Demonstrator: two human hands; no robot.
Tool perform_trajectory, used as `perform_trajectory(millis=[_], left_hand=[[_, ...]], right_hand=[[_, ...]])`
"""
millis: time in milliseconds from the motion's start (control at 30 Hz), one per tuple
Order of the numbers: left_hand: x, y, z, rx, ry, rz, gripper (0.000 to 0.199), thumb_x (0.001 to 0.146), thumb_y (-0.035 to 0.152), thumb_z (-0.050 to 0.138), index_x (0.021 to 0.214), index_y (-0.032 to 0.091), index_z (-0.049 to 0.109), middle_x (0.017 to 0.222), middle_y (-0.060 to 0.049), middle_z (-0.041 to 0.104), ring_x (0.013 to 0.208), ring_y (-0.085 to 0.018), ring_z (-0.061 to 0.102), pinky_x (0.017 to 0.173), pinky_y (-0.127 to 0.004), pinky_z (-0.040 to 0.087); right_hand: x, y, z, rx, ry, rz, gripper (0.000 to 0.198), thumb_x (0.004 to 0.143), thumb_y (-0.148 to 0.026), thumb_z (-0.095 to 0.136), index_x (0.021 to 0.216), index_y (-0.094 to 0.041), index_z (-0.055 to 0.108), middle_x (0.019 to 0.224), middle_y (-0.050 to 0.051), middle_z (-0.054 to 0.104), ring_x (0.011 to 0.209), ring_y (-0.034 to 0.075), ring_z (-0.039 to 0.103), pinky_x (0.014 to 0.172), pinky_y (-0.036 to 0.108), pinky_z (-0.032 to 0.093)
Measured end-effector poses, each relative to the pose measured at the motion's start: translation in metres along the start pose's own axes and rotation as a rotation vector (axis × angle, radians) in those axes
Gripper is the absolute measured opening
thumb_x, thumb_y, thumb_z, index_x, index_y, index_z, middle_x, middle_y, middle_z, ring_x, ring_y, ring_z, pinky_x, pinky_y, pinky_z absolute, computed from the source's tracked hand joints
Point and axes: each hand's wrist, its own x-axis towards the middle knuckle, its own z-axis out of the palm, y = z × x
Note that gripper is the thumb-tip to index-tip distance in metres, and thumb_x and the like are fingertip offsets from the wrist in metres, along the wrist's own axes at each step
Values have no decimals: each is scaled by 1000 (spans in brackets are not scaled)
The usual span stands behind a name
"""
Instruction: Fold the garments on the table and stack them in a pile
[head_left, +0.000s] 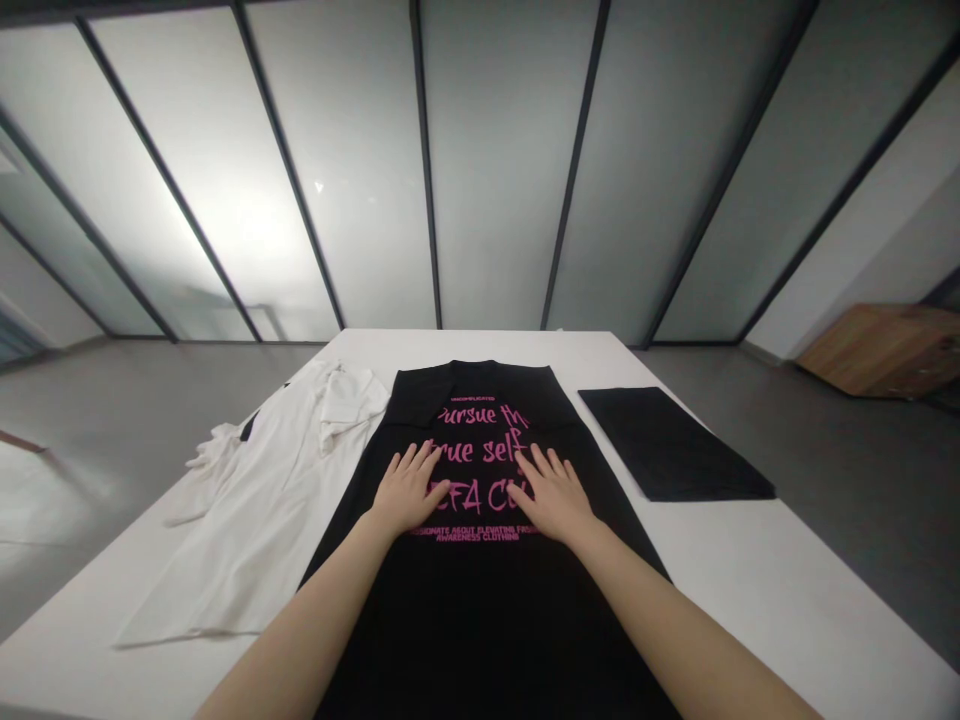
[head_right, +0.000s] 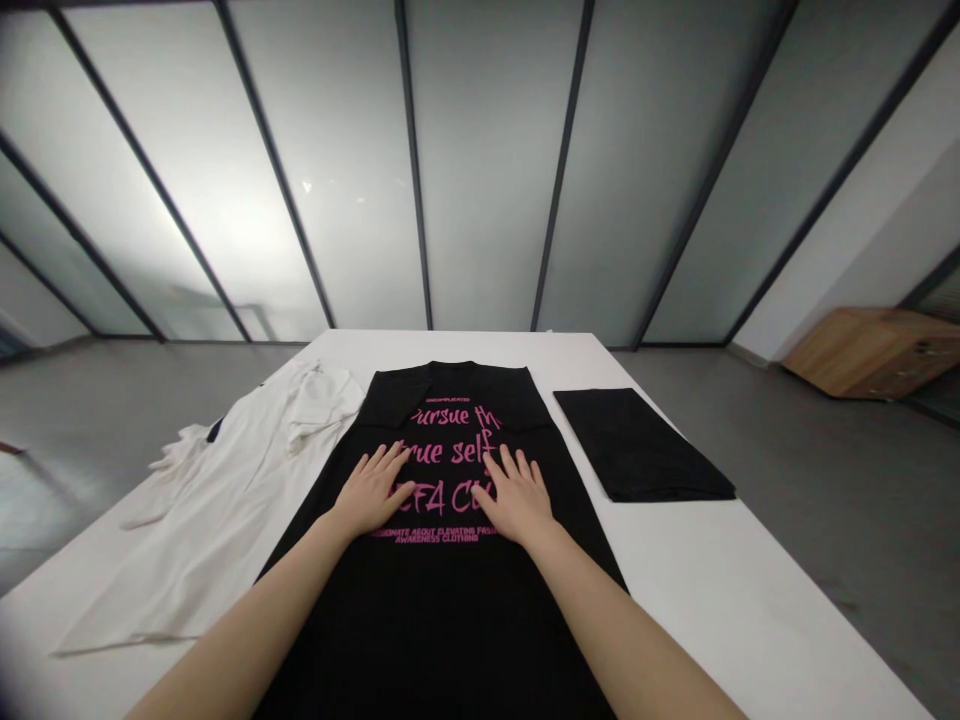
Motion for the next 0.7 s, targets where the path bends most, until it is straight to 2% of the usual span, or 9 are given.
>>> perform_trajectory(millis=[100,333,533,633,700], left_hand=[[0,-2,5,-18,51,-93,70,101,59,49,160,21,46,169,-17,39,159,-40,29,128,-59,19],[2,-6,10,-118,112,-102,68,96,55,59,155,22,51,167,-18,42,158,-42,30,128,-59,17],[4,-6,10,-249,171,-131,58,95,51,63,146,24,58,162,-16,50,157,-41,33,129,-59,16],[8,-7,5,-414,252,-161,52,92,48,69,137,22,64,153,-18,59,152,-42,41,129,-57,18],[9,-7,0,-509,302,-159,45,90,44,73,130,23,68,145,-17,65,148,-41,47,129,-55,22]], right_hand=[[1,17,5,32,58,50,81,101,-73,41,167,-25,39,176,12,24,162,42,18,129,63,11],[-2,52,7,63,74,36,84,99,-72,43,166,-20,40,174,14,27,161,40,21,129,60,15],[-19,74,8,124,124,60,80,94,-73,51,161,-28,49,173,9,33,160,41,24,128,60,20],[-27,91,4,122,177,105,77,91,-71,57,156,-29,55,170,10,40,157,43,32,125,62,25],[-29,104,-3,89,201,134,71,91,-65,60,150,-26,62,164,14,48,150,46,42,121,63,32]])
